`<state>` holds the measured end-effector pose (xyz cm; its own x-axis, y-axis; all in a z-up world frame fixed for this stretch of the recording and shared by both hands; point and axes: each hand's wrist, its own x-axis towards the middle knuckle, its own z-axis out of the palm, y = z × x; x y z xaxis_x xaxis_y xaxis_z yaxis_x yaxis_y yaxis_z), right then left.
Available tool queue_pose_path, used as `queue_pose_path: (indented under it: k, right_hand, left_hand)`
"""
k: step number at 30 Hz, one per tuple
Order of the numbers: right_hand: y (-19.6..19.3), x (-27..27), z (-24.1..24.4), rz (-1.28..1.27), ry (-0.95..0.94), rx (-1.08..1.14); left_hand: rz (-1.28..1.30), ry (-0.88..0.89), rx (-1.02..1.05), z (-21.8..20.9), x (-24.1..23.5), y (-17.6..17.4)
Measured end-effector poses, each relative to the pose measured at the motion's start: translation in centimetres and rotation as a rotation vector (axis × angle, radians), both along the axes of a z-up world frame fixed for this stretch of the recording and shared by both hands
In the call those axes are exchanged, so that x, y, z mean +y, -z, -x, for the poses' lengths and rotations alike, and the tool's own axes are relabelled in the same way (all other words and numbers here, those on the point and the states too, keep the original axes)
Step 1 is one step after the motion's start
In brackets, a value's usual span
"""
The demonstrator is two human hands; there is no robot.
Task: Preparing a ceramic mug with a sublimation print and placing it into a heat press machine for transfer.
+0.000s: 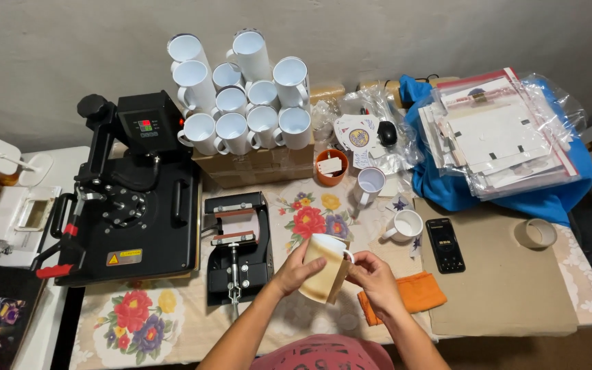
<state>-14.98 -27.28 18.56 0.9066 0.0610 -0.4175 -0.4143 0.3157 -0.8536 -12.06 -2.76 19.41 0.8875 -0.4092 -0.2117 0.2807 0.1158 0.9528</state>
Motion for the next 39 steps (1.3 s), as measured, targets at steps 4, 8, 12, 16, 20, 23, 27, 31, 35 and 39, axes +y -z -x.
queue_pose_path:
  k: [4,8,12,16,20,23,27,31,35,39]
  right_hand:
    - [-1.9,0.5,0.5,0.1,-0.046,0.015]
    - [-4.5,1.1,0.7,0.341,-0.104,-0.022]
    - [-5.0,1.0,1.2,0.42,-0.124,-0.103]
    - [-4.9,1.3,1.4,0.216,-0.092,-0.073]
    - [-5.8,1.1,1.6,0.335,-0.064,-0.077]
    - [-6.2,1.1,2.2,0.336,-0.044,-0.103]
    - [-7.4,1.8,2.8,0.385,0.002,-0.117]
    - [-10.9,2.9,4.3,0.499,-0.029,-0.131]
    - [-11.2,3.4,5.5,0.784,-0.028,-0.506]
    - [-11.4,3.7,5.7,0.911,0.005,-0.743]
  left_hand:
    - [-0.081,-0.115,0.065,1.5,-1.3,-0.3]
    - [0.199,-0.218,0.217,2.4,-1.9,2.0]
    - [0.342,-0.235,0.324,2.8,-1.6,4.3]
    - [0.418,-0.193,0.315,2.8,-1.0,6.2]
    - [0.542,-0.12,0.249,2.7,-0.8,5.9]
    - [0.587,-0.096,0.215,3.1,-1.0,5.7]
    - [0.646,-0.117,0.219,3.4,-1.1,6.3]
    - [0.689,-0.084,0.213,3.4,-1.3,4.6]
    - [0.656,-0.054,0.078,3.5,-1.9,1.0]
    - [0.597,-0.125,0.01,3.8,-2.3,0.5]
